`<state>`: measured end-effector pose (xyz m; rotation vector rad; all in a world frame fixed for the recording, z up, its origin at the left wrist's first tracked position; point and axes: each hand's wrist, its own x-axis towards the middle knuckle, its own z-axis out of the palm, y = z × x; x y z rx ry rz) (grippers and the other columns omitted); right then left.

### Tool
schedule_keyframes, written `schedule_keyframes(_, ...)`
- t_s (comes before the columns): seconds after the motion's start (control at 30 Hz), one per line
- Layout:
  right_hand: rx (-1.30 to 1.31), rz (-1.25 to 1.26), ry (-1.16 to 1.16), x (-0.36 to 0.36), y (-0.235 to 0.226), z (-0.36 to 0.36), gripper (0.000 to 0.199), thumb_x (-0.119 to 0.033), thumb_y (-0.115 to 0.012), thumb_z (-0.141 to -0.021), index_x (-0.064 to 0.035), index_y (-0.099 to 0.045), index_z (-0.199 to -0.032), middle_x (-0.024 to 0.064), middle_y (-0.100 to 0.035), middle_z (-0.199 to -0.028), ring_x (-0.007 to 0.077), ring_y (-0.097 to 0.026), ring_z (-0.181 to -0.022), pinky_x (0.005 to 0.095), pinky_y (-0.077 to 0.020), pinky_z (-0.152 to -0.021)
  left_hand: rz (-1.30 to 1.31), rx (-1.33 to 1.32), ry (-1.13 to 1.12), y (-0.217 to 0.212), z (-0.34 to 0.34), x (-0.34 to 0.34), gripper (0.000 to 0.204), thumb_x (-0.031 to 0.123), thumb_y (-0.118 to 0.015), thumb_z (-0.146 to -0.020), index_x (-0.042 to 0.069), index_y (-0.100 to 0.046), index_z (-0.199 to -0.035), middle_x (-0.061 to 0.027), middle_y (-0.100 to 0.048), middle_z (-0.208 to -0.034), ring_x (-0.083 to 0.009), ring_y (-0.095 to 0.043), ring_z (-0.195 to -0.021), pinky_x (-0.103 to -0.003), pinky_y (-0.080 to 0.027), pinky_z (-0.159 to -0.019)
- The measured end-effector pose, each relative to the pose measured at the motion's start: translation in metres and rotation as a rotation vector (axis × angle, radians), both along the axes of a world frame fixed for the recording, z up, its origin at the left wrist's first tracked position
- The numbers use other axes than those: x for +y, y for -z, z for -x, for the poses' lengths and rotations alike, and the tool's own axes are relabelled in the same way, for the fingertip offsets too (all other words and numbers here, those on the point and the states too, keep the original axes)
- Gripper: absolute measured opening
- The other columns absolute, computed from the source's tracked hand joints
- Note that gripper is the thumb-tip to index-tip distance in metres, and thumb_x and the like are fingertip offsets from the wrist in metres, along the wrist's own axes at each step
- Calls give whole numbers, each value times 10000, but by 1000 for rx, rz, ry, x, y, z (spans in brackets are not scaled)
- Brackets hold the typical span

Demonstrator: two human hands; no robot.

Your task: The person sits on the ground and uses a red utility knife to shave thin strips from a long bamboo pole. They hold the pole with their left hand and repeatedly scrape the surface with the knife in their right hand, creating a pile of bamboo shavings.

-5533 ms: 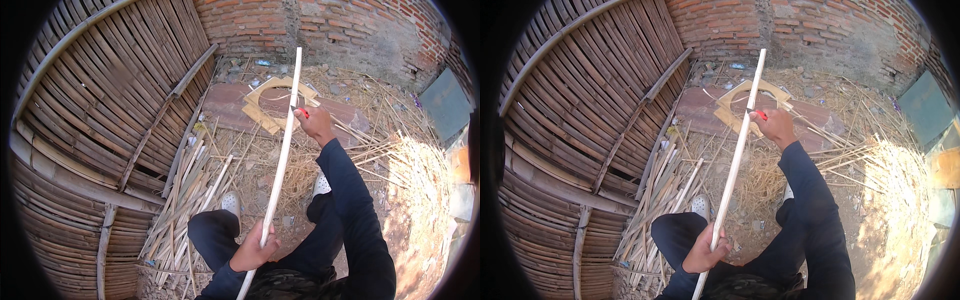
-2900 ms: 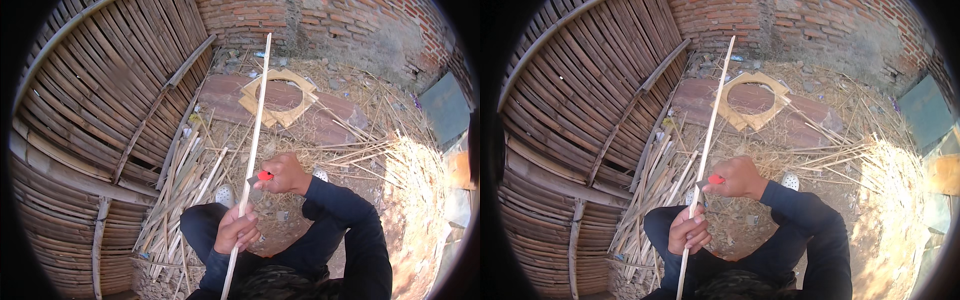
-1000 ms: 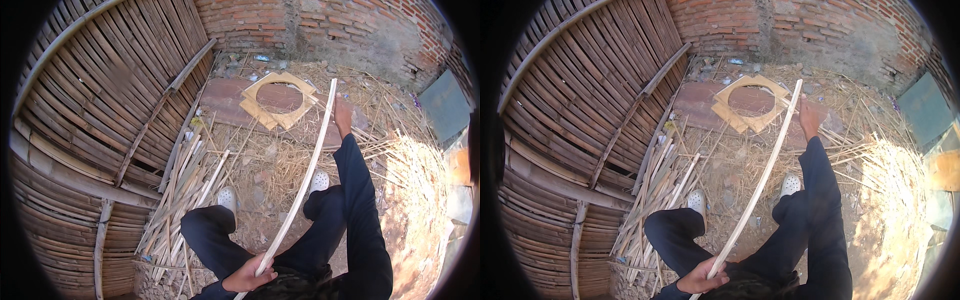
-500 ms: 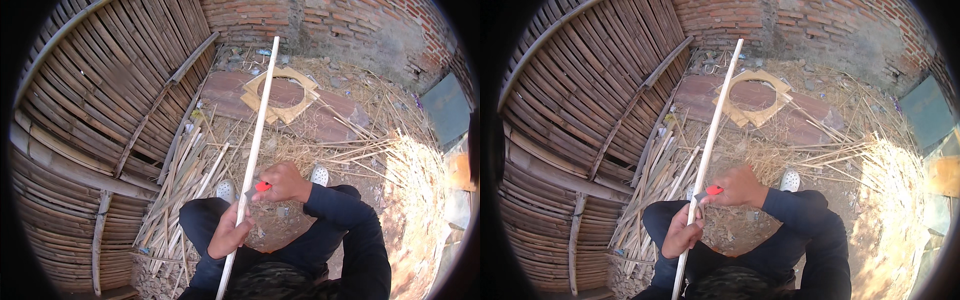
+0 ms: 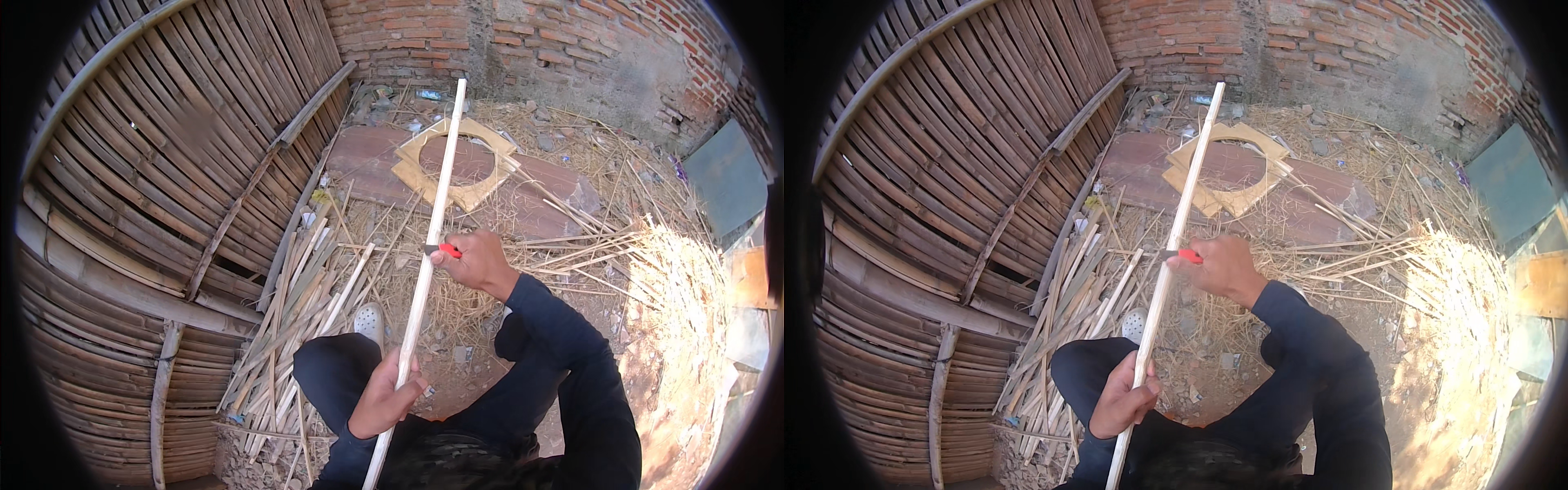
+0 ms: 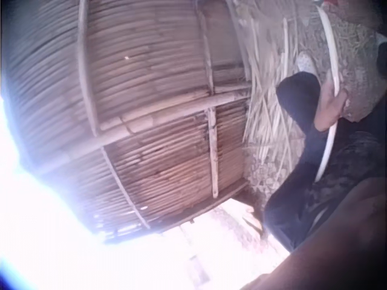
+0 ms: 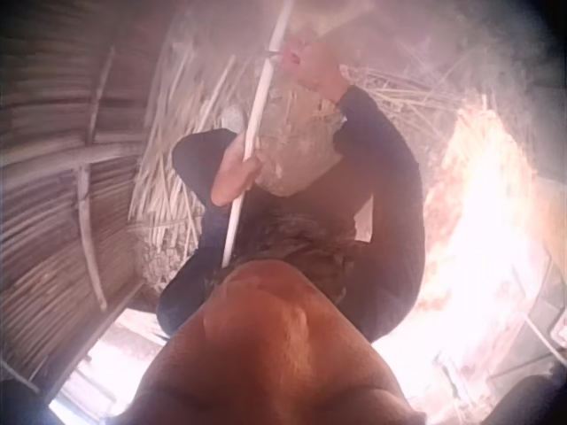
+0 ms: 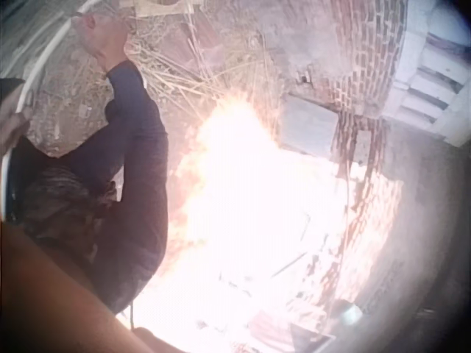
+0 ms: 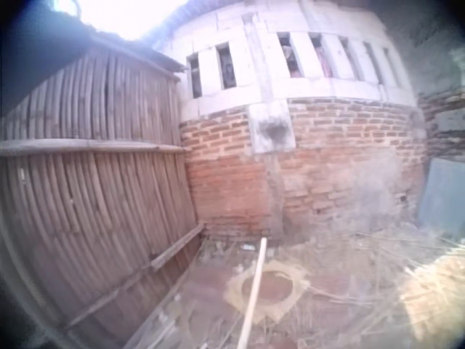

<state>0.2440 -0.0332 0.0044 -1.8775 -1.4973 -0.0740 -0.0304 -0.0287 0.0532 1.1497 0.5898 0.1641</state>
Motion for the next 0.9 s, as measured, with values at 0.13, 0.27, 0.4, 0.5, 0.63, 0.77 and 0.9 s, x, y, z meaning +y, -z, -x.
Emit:
schedule_keyframes(0.13,-105,-92,-262,-15,1,39,635,-687,-549,-802,-103,-544,-554,89,-481,-450,295,-527,-421,389,-380,-406,-180,3,-9,8,2,3,202,50,-584,-870,62,-433,-1003,39,-432,-707,-27,-406,-595,-204,-354,-549)
schedule_keyframes(0.27,-194,-109,-152,4,-2,-4,613,-712,-605,-733,-127,-571,-554,61,-517,-469,276,-554,-438,385,-409,-423,-265,-78,5,12,1,0,221,35,-563,-863,71,-414,-1023,36,-434,-679,-23,-357,-442,-179,-276,-401)
schedule_keyframes(0.4,-281,-81,-73,11,10,-24,611,-722,-622,-711,-129,-592,-564,59,-537,-485,273,-568,-454,385,-420,-431,-284,-18,20,13,0,-1,221,27,-562,-862,67,-417,-1024,36,-423,-698,-20,-368,-490,-179,-290,-439)
schedule_keyframes(0.5,-182,-55,95,25,7,-57,647,-716,-536,-782,-104,-614,-588,101,-535,-488,308,-575,-483,418,-427,-463,-296,-33,51,15,7,-6,222,20,-562,-862,68,-417,-1023,35,-412,-722,-25,-378,-570,-189,-316,-512)
schedule_keyframes(0.63,-116,1,314,24,20,-124,664,-676,-484,-841,-63,-637,-634,144,-573,-545,343,-583,-534,446,-437,-519,-298,-54,127,12,12,-23,226,6,-565,-857,71,-418,-1015,37,-404,-749,-45,-372,-665,-215,-337,-602)
schedule_keyframes(0.77,19,38,444,12,31,-166,672,-672,-475,-846,-53,-649,-655,163,-594,-582,361,-593,-586,468,-440,-559,-300,-14,172,15,24,-36,226,10,-603,-841,66,-435,-981,28,-424,-753,-54,-382,-657,-225,-353,-611)
schedule_keyframes(0.9,-129,82,444,-1,47,-173,682,-680,-468,-845,-52,-658,-658,181,-608,-611,383,-598,-630,482,-438,-573,-385,51,221,25,35,-42,237,67,-632,-868,52,-439,-1003,5,-414,-669,-80,-411,-586,-243,-362,-562)
